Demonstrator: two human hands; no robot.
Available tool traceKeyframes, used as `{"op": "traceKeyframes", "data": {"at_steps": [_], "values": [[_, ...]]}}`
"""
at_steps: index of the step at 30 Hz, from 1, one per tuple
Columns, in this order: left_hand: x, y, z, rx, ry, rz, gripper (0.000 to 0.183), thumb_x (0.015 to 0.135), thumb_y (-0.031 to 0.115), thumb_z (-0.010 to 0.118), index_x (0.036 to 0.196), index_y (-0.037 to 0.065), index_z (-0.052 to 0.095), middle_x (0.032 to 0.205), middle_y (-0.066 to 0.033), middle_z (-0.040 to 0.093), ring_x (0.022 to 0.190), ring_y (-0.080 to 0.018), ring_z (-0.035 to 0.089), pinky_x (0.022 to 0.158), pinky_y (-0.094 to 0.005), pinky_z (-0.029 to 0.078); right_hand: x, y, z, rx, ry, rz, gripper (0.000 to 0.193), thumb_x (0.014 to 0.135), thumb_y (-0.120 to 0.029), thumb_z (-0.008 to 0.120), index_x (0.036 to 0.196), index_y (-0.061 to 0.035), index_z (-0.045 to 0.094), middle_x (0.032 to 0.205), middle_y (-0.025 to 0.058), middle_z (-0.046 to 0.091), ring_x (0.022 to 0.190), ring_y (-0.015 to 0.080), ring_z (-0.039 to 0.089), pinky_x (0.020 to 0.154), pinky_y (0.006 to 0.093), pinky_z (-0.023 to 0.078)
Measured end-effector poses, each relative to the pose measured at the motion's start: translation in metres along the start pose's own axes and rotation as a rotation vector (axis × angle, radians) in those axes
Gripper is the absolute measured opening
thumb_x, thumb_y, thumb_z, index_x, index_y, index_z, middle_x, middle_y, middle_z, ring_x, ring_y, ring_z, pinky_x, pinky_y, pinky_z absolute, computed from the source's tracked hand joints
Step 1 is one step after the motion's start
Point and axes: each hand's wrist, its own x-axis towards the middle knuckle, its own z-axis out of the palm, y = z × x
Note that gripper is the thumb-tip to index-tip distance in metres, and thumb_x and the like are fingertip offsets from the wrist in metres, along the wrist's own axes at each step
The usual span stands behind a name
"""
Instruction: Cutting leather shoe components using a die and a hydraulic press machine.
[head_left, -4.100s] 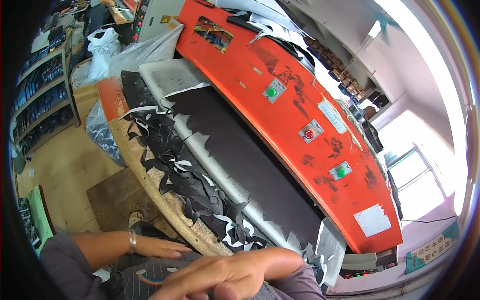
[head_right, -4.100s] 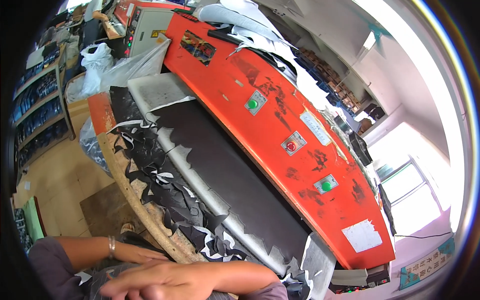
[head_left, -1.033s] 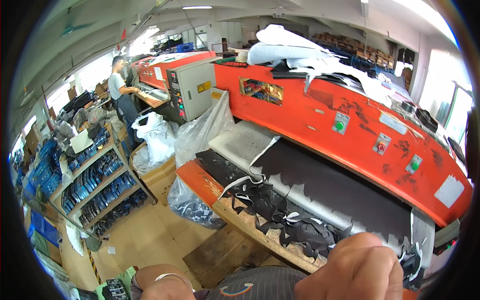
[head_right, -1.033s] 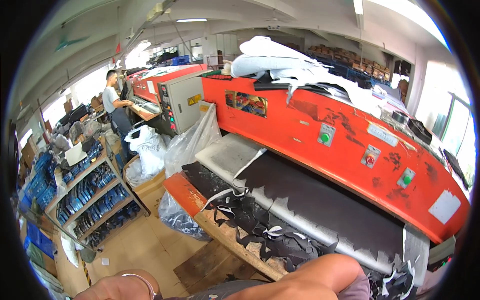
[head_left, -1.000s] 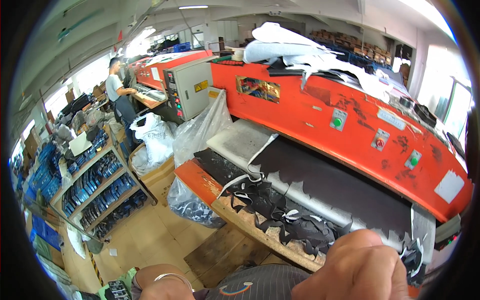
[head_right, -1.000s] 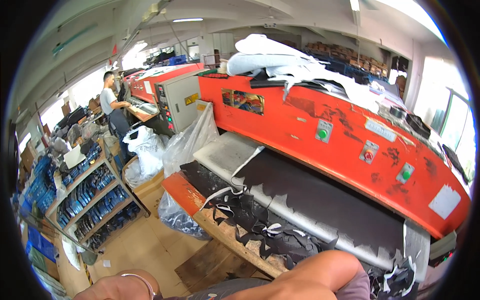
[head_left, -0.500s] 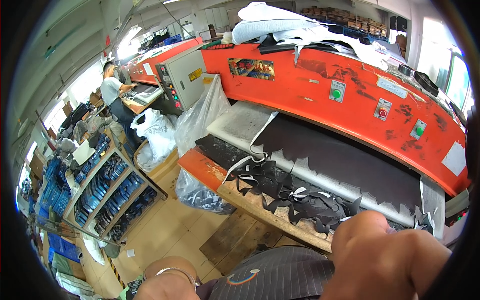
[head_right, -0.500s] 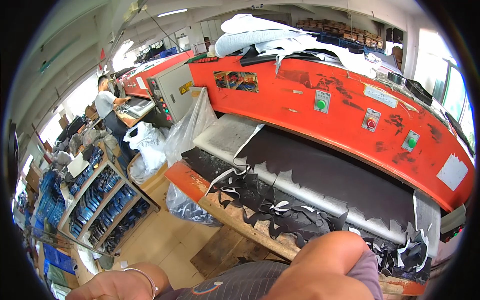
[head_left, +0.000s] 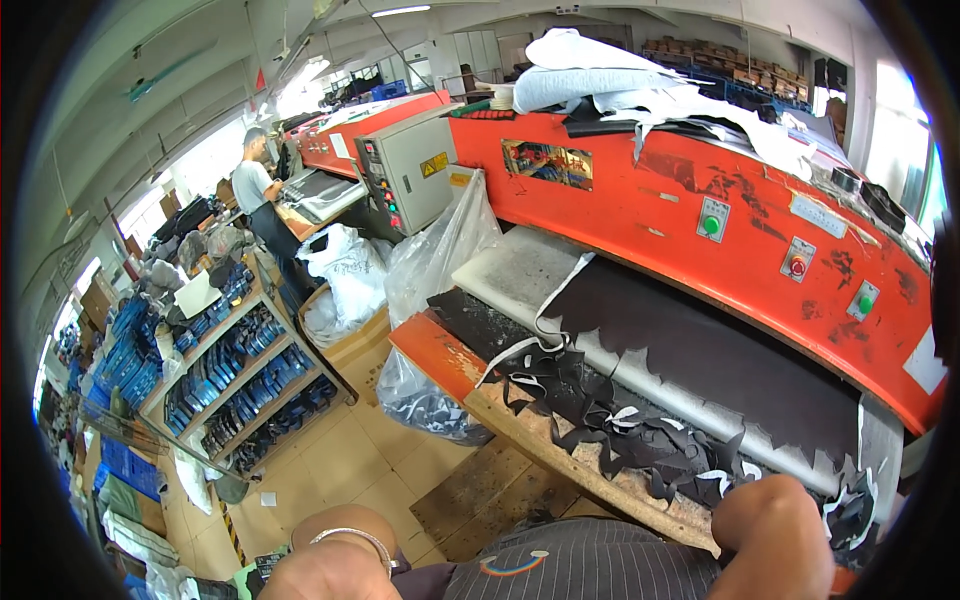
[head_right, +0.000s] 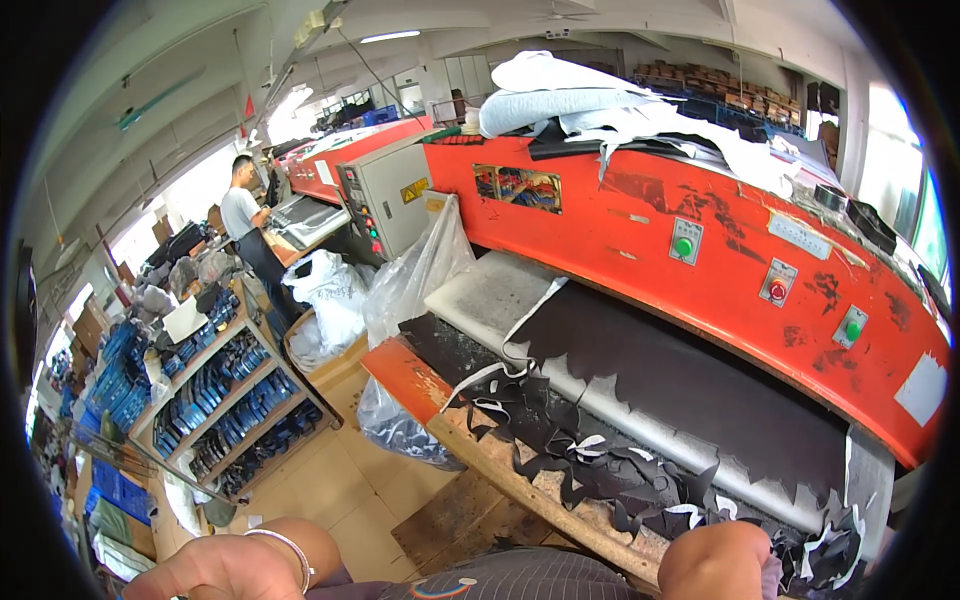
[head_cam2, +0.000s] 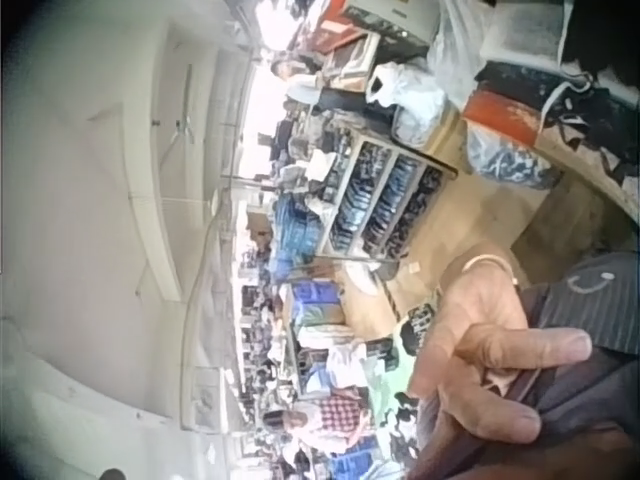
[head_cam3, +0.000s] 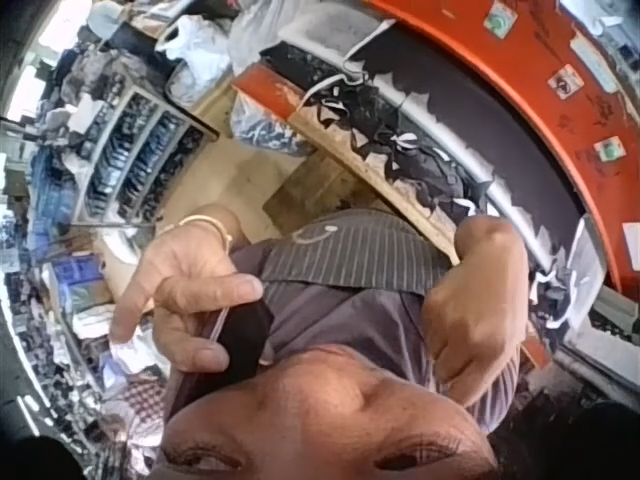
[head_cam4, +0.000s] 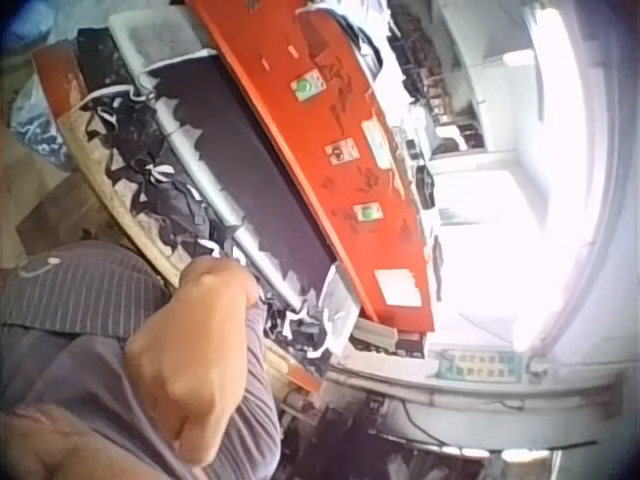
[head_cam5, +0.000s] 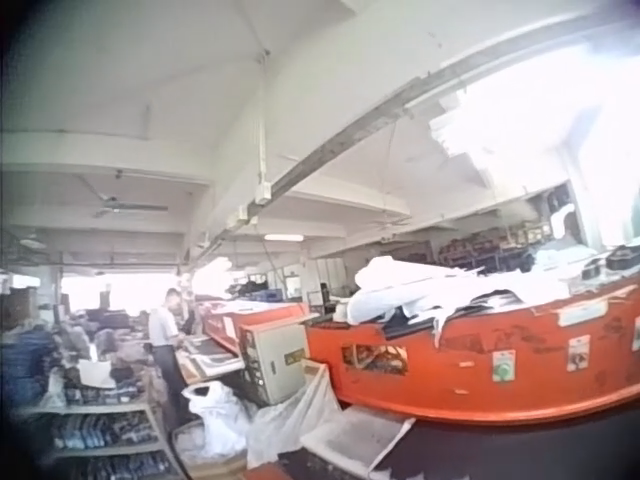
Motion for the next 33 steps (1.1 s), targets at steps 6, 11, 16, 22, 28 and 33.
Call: {"op": "traceKeyframes", "data": {"at_steps": [6,11,16,22,28,33], "values": [[0.018,-0.008,0.013,0.728,0.173,0.056,0.020,0.096,0.007,0.050,0.115,0.010,0.046,0.122,0.0108,0.056,0.074,0.0029,0.066,0.119,-0.0257,0.014,-0.010,0.011,-0.011,0.141,0.328,0.147,0.021,0.087,-0.012,0.068,0.095,0.0068,0.061,0.069,0.0117,0.062,0.051,0.0194,0.060,0.039,0.0284,0.040],[-0.001,0.007,0.005,0.170,0.115,-0.048,0.020,0.096,0.010,0.050,0.115,0.010,0.046,0.127,0.0096,0.055,0.076,0.0020,0.067,0.119,-0.0255,0.014,0.005,0.021,-0.006,0.292,0.602,0.038,0.025,0.085,-0.004,0.069,0.103,0.0104,0.059,0.074,0.0176,0.066,0.048,0.0238,0.059,0.038,0.0331,0.040],[0.009,0.006,0.004,0.647,0.047,0.012,0.019,0.096,0.010,0.050,0.115,0.010,0.045,0.128,0.0105,0.054,0.076,0.0034,0.066,0.119,-0.0258,0.012,0.013,0.041,0.001,0.354,0.683,-0.096,0.027,0.087,-0.001,0.065,0.109,0.0133,0.058,0.086,0.0225,0.067,0.053,0.0264,0.063,0.042,0.0335,0.045],[0.005,0.009,0.000,0.596,0.013,-0.023,0.017,0.097,0.009,0.048,0.113,0.010,0.045,0.125,0.0106,0.056,0.076,0.0053,0.065,0.119,-0.0259,0.012,0.007,0.052,-0.007,0.310,0.526,-0.177,0.026,0.088,0.000,0.063,0.109,0.0153,0.059,0.091,0.0241,0.068,0.057,0.0261,0.065,0.045,0.0322,0.048],[0.003,0.008,0.000,0.436,0.012,-0.091,0.020,0.097,0.004,0.045,0.116,0.007,0.045,0.129,0.0041,0.054,0.074,-0.0003,0.067,0.117,-0.0243,0.019,0.017,0.049,0.011,0.446,0.801,-0.162,0.023,0.089,-0.001,0.061,0.106,0.0146,0.061,0.088,0.0218,0.067,0.059,0.0258,0.065,0.046,0.0313,0.048],[0.011,0.002,0.004,0.494,0.003,-0.149,0.028,0.096,0.001,0.044,0.124,0.005,0.042,0.132,0.0014,0.052,0.073,-0.0051,0.069,0.116,-0.0243,0.022,0.015,0.050,0.009,0.551,0.739,-0.199,0.014,0.090,0.000,0.060,0.096,0.0118,0.062,0.081,0.0180,0.065,0.059,0.0269,0.065,0.047,0.0330,0.048]]}}
